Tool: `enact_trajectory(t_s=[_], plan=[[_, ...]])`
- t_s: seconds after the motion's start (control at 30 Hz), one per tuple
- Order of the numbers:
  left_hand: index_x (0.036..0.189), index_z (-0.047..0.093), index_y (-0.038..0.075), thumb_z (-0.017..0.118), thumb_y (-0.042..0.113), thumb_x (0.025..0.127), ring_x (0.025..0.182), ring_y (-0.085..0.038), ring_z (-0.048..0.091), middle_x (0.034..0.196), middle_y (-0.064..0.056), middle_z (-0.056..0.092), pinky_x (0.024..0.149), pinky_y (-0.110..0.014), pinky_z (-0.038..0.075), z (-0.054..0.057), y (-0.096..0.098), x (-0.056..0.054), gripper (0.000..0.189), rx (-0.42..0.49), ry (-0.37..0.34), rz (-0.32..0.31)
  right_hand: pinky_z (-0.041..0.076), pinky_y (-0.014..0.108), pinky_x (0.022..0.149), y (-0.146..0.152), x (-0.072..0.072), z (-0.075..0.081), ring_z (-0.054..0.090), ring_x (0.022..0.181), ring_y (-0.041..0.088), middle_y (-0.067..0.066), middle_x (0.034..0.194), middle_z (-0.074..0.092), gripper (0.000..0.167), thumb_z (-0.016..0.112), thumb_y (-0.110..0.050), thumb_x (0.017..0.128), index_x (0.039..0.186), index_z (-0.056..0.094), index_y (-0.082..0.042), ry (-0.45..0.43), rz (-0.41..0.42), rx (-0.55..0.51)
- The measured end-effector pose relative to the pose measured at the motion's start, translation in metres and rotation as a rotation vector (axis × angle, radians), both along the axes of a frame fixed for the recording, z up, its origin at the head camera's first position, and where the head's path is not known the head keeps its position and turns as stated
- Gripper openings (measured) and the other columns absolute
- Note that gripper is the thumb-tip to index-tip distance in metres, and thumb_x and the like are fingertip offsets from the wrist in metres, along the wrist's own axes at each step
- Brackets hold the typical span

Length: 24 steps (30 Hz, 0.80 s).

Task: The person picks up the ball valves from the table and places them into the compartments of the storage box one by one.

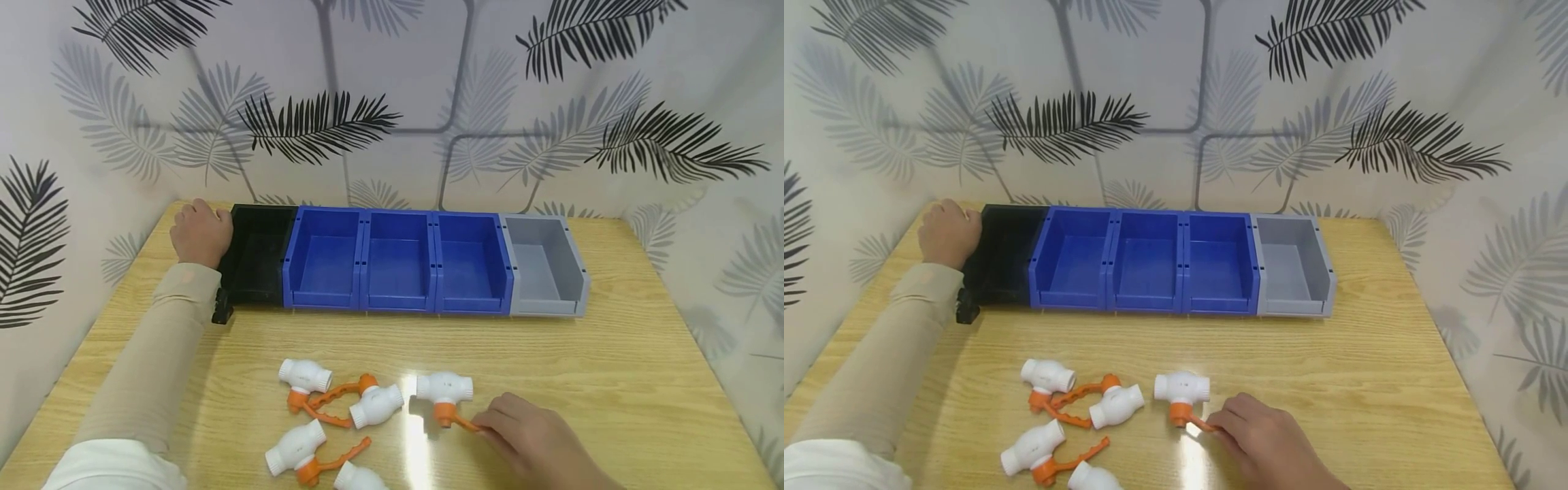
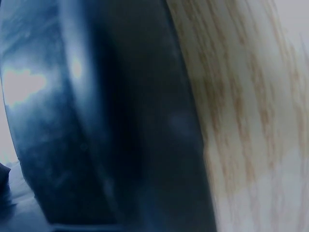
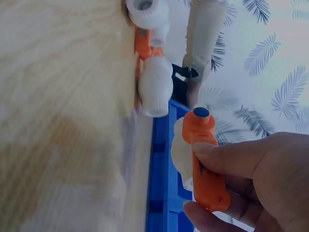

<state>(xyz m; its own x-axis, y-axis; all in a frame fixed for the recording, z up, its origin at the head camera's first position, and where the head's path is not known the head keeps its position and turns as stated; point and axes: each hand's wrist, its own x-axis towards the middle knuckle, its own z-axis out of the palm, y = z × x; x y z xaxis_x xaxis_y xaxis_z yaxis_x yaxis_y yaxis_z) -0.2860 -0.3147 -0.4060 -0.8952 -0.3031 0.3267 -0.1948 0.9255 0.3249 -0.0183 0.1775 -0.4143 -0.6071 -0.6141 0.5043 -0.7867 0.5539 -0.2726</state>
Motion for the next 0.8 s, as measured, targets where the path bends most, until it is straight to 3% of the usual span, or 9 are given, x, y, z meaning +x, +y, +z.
enact_trajectory(t_s=[0.17, 0.3, 0.4, 0.47, 0.57, 0.8], plan=[[0.085, 0.045, -0.009, 0.031, 0.024, 0.092, 0.078, -0.048, 0.047, 0.085, -0.03, 0.048, 0.067, -0.06, 0.038, 0.0, 0.0, 0.002, 0.036, 0.008, -0.003, 0.001, 0.042, 0.014, 0.058, 0.012, -0.005, 0.005, 0.049, 0.067, 0.002, -0.011, 0.081, 0.055, 0.037, 0.039, -0.037, 0.097, 0.088, 0.067, -0.015, 0.037, -0.106, -0.008], [0.087, 0.045, -0.01, 0.031, 0.023, 0.093, 0.079, -0.048, 0.047, 0.086, -0.031, 0.049, 0.069, -0.061, 0.038, 0.001, 0.001, 0.004, 0.037, 0.011, -0.003, -0.001, 0.043, 0.014, 0.062, 0.024, -0.01, 0.009, 0.05, 0.068, 0.002, -0.013, 0.081, 0.056, 0.028, 0.051, -0.036, 0.094, 0.088, 0.068, -0.015, 0.01, -0.188, -0.004], [0.087, 0.046, -0.01, 0.031, 0.023, 0.093, 0.08, -0.048, 0.047, 0.086, -0.031, 0.049, 0.069, -0.061, 0.038, 0.002, 0.001, 0.005, 0.036, 0.014, 0.0, -0.002, 0.042, 0.012, 0.061, 0.032, -0.013, 0.012, 0.05, 0.069, 0.001, -0.014, 0.08, 0.057, 0.01, 0.067, -0.023, 0.083, 0.088, 0.069, -0.015, -0.013, -0.249, -0.008], [0.087, 0.046, -0.01, 0.031, 0.023, 0.093, 0.08, -0.048, 0.047, 0.086, -0.031, 0.049, 0.069, -0.061, 0.038, 0.003, 0.001, 0.005, 0.036, 0.016, -0.001, -0.005, 0.042, 0.011, 0.061, 0.038, -0.015, 0.014, 0.05, 0.069, 0.001, -0.013, 0.081, 0.058, 0.015, 0.074, -0.012, 0.074, 0.088, 0.069, -0.014, -0.022, -0.292, -0.001], [0.086, 0.045, -0.01, 0.031, 0.023, 0.093, 0.08, -0.049, 0.046, 0.086, -0.032, 0.049, 0.069, -0.061, 0.038, 0.004, 0.002, 0.005, 0.036, 0.019, -0.002, -0.009, 0.041, 0.01, 0.06, 0.044, -0.019, 0.017, 0.05, 0.068, 0.002, -0.011, 0.08, 0.058, 0.024, 0.077, -0.004, 0.067, 0.088, 0.07, -0.012, -0.031, -0.364, 0.017], [0.086, 0.046, -0.01, 0.031, 0.023, 0.093, 0.079, -0.048, 0.046, 0.085, -0.031, 0.048, 0.069, -0.061, 0.038, 0.005, 0.003, 0.006, 0.037, 0.013, 0.0, -0.007, 0.038, 0.016, 0.055, 0.057, -0.026, 0.024, 0.045, 0.064, 0.003, -0.011, 0.073, 0.053, 0.022, 0.077, -0.005, 0.068, 0.087, 0.069, -0.011, -0.036, -0.497, 0.028]])
